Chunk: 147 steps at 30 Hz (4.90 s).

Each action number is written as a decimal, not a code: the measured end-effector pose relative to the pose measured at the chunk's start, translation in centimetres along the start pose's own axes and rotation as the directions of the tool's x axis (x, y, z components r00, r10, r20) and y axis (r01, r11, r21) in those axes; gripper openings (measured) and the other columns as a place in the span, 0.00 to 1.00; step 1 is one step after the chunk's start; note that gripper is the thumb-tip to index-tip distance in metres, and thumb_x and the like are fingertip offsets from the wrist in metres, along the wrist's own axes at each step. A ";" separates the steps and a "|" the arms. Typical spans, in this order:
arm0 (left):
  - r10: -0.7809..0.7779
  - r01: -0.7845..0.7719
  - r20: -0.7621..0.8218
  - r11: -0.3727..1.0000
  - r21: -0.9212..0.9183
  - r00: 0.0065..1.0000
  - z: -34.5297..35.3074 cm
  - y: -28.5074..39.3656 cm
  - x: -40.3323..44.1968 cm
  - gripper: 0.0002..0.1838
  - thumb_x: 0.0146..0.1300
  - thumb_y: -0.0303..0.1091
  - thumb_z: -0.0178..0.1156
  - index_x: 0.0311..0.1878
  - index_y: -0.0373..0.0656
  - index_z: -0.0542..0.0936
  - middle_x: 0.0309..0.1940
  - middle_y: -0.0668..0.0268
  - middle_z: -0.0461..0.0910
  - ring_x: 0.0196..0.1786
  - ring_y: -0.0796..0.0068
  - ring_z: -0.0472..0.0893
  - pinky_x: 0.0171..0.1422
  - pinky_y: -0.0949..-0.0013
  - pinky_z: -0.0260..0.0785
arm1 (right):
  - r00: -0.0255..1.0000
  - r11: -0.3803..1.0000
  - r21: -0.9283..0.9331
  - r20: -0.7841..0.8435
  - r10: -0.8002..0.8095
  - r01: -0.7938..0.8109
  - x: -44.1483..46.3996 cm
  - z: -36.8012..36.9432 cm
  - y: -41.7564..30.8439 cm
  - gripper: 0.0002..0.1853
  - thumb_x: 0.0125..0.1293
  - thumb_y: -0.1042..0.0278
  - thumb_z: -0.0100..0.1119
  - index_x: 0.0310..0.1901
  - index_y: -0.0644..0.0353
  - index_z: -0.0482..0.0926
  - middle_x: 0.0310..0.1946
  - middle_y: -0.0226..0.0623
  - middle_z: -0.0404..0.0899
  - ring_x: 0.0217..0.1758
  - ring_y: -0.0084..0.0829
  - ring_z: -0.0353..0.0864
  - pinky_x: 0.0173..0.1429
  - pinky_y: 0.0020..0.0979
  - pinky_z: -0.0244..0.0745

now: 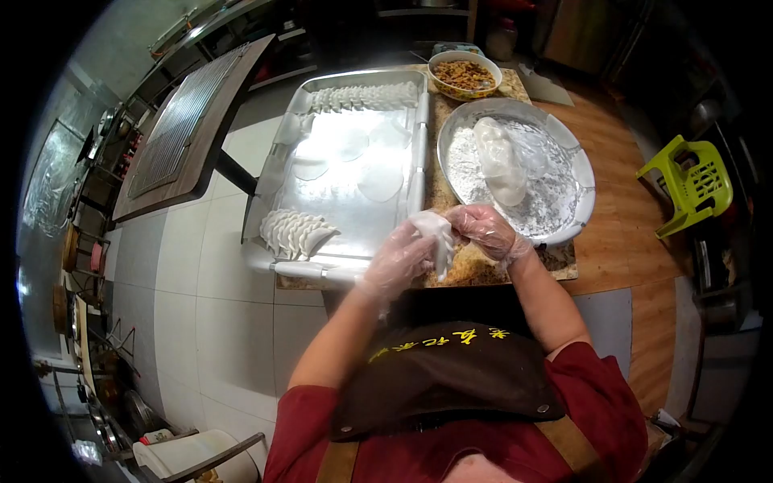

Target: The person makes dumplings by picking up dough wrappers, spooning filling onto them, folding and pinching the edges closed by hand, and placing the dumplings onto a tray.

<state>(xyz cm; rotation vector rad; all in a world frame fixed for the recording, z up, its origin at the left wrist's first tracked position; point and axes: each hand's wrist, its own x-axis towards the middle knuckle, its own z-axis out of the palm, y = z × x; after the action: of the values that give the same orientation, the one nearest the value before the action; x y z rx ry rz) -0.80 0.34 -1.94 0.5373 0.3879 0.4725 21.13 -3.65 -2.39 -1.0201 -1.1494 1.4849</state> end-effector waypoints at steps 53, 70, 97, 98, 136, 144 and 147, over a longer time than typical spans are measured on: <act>-0.221 0.114 0.204 0.893 0.435 0.954 1.0 1.7 -1.3 0.47 0.65 0.28 0.58 0.77 0.44 0.37 0.52 0.61 0.73 0.46 0.76 0.78 0.46 0.71 0.73 | 0.959 0.977 0.182 0.278 0.055 -0.109 0.1 2.2 -2.3 0.13 0.63 0.61 0.66 0.39 0.63 0.79 0.28 0.31 0.77 0.27 0.20 0.73 0.32 0.22 0.69; -0.176 0.036 0.318 0.915 0.401 0.932 0.7 1.1 -1.0 0.49 0.63 0.24 0.58 0.78 0.46 0.35 0.60 0.63 0.69 0.47 0.80 0.76 0.48 0.74 0.72 | 0.962 0.994 -0.005 0.249 0.110 -0.112 0.4 2.0 -2.8 0.09 0.63 0.68 0.65 0.36 0.67 0.82 0.28 0.34 0.79 0.26 0.22 0.74 0.32 0.23 0.71; 0.431 -0.585 -0.497 0.784 -0.208 0.753 -3.3 1.0 -2.7 0.08 0.70 0.31 0.54 0.50 0.44 0.73 0.44 0.61 0.77 0.49 0.65 0.77 0.53 0.62 0.74 | 0.772 0.410 -0.793 0.115 -0.625 0.450 4.6 9.5 2.9 0.10 0.59 0.73 0.69 0.38 0.61 0.76 0.32 0.38 0.79 0.32 0.30 0.80 0.36 0.30 0.76; 0.416 -0.587 -0.520 0.780 -0.219 0.746 -3.5 1.0 -2.8 0.08 0.70 0.31 0.53 0.50 0.44 0.73 0.45 0.61 0.77 0.50 0.65 0.77 0.53 0.62 0.75 | 0.761 0.447 -0.752 0.110 -0.639 0.484 5.0 9.7 3.1 0.08 0.59 0.74 0.68 0.36 0.61 0.77 0.32 0.38 0.79 0.32 0.31 0.80 0.35 0.30 0.75; 0.758 -0.675 -0.530 0.618 0.402 0.379 -4.3 4.1 -11.7 0.31 0.69 0.19 0.47 0.74 0.36 0.52 0.71 0.49 0.57 0.73 0.60 0.61 0.75 0.63 0.59 | 0.989 -0.241 -0.970 0.074 -0.127 0.042 24.7 3.3 7.2 0.14 0.60 0.60 0.59 0.43 0.59 0.81 0.45 0.50 0.81 0.52 0.47 0.79 0.57 0.45 0.74; 0.763 -0.569 -0.460 0.646 0.509 0.455 -4.7 4.9 -10.3 0.32 0.68 0.21 0.51 0.73 0.33 0.53 0.70 0.47 0.58 0.72 0.59 0.61 0.75 0.61 0.59 | 0.977 -0.105 -0.992 -0.049 -0.209 -0.072 24.7 3.9 5.4 0.12 0.63 0.59 0.59 0.40 0.58 0.82 0.44 0.50 0.81 0.50 0.46 0.80 0.56 0.43 0.75; 0.722 -0.554 -0.459 0.692 0.463 0.518 -4.7 5.8 -9.6 0.32 0.69 0.23 0.52 0.73 0.33 0.53 0.70 0.47 0.57 0.72 0.58 0.61 0.75 0.59 0.59 | 0.963 -0.082 -0.996 0.066 -0.262 0.046 23.8 3.4 4.6 0.11 0.64 0.60 0.59 0.41 0.57 0.82 0.44 0.49 0.81 0.50 0.45 0.80 0.56 0.42 0.75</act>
<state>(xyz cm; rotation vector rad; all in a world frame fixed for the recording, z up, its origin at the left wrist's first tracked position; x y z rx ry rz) -12.76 1.58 -0.25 0.7856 0.9041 1.3790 12.55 18.73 -7.50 -1.8151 -2.2505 -0.0541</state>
